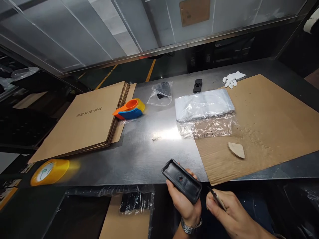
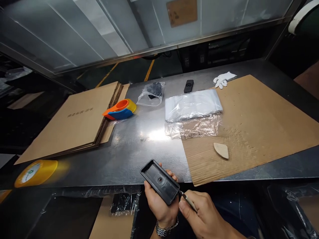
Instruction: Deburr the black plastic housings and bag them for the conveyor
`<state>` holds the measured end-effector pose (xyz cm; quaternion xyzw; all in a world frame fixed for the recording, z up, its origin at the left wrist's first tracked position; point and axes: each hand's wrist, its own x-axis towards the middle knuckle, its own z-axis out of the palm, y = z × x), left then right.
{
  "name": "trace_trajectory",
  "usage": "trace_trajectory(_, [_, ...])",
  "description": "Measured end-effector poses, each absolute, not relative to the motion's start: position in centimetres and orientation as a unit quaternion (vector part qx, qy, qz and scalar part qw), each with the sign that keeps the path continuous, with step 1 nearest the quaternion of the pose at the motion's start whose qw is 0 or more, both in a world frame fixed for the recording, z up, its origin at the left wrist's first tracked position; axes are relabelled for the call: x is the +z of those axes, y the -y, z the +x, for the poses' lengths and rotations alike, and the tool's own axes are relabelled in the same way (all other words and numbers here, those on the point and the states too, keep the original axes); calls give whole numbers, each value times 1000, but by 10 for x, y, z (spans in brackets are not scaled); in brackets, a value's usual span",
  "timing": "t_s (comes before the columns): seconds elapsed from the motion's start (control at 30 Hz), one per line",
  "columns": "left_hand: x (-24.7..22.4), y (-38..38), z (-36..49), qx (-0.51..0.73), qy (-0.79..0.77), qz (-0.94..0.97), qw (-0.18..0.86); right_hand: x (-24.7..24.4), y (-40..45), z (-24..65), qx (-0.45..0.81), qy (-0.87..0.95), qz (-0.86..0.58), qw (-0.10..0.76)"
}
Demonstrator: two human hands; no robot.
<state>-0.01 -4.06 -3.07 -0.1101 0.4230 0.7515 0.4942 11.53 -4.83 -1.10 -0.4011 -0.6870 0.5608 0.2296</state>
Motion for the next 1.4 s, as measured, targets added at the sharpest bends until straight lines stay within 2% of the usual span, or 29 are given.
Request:
trace_trajectory(0.2, [-34,46,1,718,-414,-83,553,-8,44,120,569,669,-426,218])
trace_trajectory(0.4, [-39,53,4,669,-469,-63,573,-8,40,112,522,739,-386,182])
trace_trajectory(0.63, [-38,56,6,640,-463,-27,613,-9,28,116,602,672,-392,178])
trace_trajectory(0.8, [-35,52,8,618,-425,-82,656,-9,20,127,559,670,-447,196])
trace_trajectory(1.1, [-38,48,1,609,-395,-73,684,-14,33,158,501,694,-500,134])
trace_trajectory(1.27, [-36,46,-5,640,-405,-31,653,-11,52,159,413,789,-443,105])
trace_trajectory(1.4, [-35,47,-7,648,-430,-5,628,-12,62,154,252,861,-419,138])
